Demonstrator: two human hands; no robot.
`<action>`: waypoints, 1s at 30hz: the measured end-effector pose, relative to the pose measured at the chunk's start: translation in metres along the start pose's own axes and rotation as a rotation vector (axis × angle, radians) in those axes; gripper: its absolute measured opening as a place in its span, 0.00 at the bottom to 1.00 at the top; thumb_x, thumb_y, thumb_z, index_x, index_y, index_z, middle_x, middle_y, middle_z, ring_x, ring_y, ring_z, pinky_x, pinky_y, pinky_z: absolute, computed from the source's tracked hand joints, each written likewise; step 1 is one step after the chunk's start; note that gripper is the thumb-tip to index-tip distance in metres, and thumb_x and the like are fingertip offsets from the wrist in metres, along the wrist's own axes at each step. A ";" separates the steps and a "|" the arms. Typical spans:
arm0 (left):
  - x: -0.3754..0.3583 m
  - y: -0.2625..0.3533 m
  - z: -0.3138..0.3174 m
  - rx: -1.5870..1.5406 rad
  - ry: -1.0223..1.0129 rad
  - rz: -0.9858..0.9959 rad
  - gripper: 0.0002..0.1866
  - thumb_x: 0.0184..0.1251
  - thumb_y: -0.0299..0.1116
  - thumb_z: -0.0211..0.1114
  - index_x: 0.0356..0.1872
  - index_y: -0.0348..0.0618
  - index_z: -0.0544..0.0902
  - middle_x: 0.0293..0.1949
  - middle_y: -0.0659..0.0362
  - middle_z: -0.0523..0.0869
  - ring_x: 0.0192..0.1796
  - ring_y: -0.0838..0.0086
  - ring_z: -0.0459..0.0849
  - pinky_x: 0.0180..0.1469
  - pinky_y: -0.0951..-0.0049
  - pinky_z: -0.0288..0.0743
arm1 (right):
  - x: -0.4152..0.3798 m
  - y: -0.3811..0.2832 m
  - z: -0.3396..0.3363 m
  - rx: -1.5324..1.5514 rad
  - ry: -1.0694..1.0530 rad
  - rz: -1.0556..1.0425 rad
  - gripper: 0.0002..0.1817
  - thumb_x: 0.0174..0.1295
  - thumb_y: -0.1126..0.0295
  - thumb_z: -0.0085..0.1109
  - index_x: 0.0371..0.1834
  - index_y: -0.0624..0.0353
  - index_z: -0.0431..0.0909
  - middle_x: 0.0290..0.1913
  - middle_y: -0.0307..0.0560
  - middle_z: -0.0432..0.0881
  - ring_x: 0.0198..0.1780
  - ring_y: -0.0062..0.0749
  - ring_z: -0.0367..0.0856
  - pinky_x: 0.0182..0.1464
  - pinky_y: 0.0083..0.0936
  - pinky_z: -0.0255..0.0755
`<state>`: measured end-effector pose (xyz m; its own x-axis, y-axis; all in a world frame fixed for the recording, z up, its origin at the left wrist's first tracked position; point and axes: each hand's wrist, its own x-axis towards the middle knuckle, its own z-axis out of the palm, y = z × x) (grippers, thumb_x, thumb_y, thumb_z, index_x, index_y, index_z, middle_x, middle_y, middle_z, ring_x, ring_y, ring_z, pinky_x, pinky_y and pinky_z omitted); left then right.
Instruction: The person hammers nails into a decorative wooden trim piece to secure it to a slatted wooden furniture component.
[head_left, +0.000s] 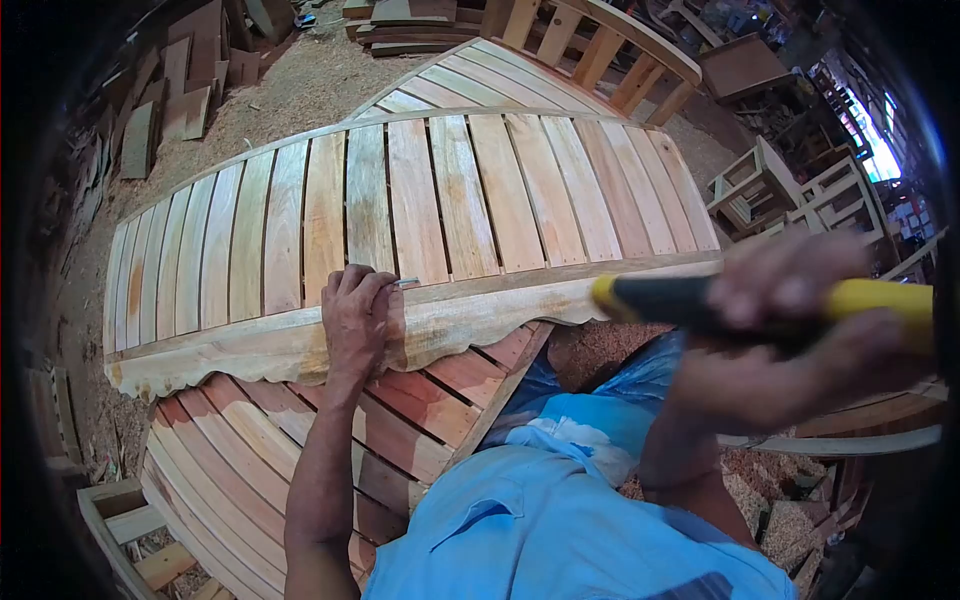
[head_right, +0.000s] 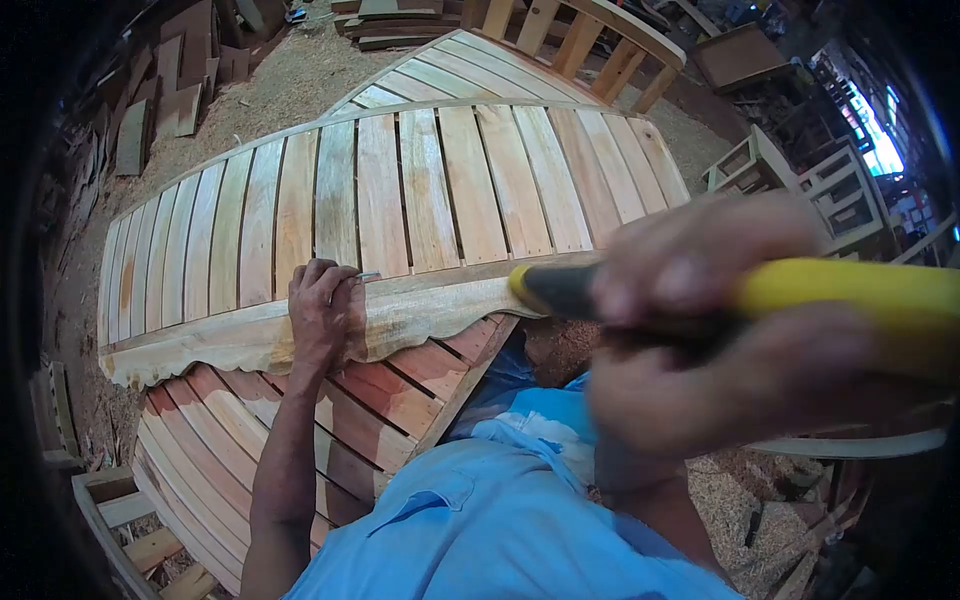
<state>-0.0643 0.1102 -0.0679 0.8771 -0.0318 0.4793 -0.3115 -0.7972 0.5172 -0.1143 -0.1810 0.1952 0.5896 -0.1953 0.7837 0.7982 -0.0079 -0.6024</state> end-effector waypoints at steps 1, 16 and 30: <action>0.000 0.002 -0.001 -0.003 -0.001 -0.003 0.09 0.71 0.27 0.72 0.49 0.49 0.93 0.47 0.58 0.88 0.56 0.57 0.83 0.63 0.54 0.74 | -0.020 0.015 -0.003 -0.035 -0.034 0.063 0.22 0.85 0.44 0.52 0.47 0.54 0.72 0.34 0.46 0.82 0.29 0.31 0.80 0.33 0.29 0.78; 0.000 0.001 0.000 -0.012 0.018 -0.005 0.08 0.71 0.29 0.71 0.47 0.48 0.91 0.45 0.57 0.86 0.54 0.55 0.82 0.61 0.53 0.74 | -0.017 0.015 -0.003 -0.292 -0.031 0.023 0.22 0.88 0.47 0.49 0.63 0.55 0.68 0.28 0.36 0.72 0.22 0.21 0.73 0.25 0.20 0.74; -0.005 0.009 0.000 0.071 0.066 0.047 0.08 0.68 0.26 0.72 0.46 0.47 0.91 0.46 0.56 0.86 0.53 0.55 0.82 0.58 0.53 0.73 | -0.178 0.111 -0.033 -0.542 -0.592 0.440 0.48 0.77 0.72 0.65 0.96 0.49 0.49 0.35 0.65 0.85 0.37 0.66 0.89 0.42 0.54 0.82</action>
<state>-0.0709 0.1034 -0.0659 0.8354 -0.0326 0.5486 -0.3232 -0.8365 0.4425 -0.1348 -0.1791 -0.0154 0.9135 0.2438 0.3257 0.4068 -0.5407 -0.7363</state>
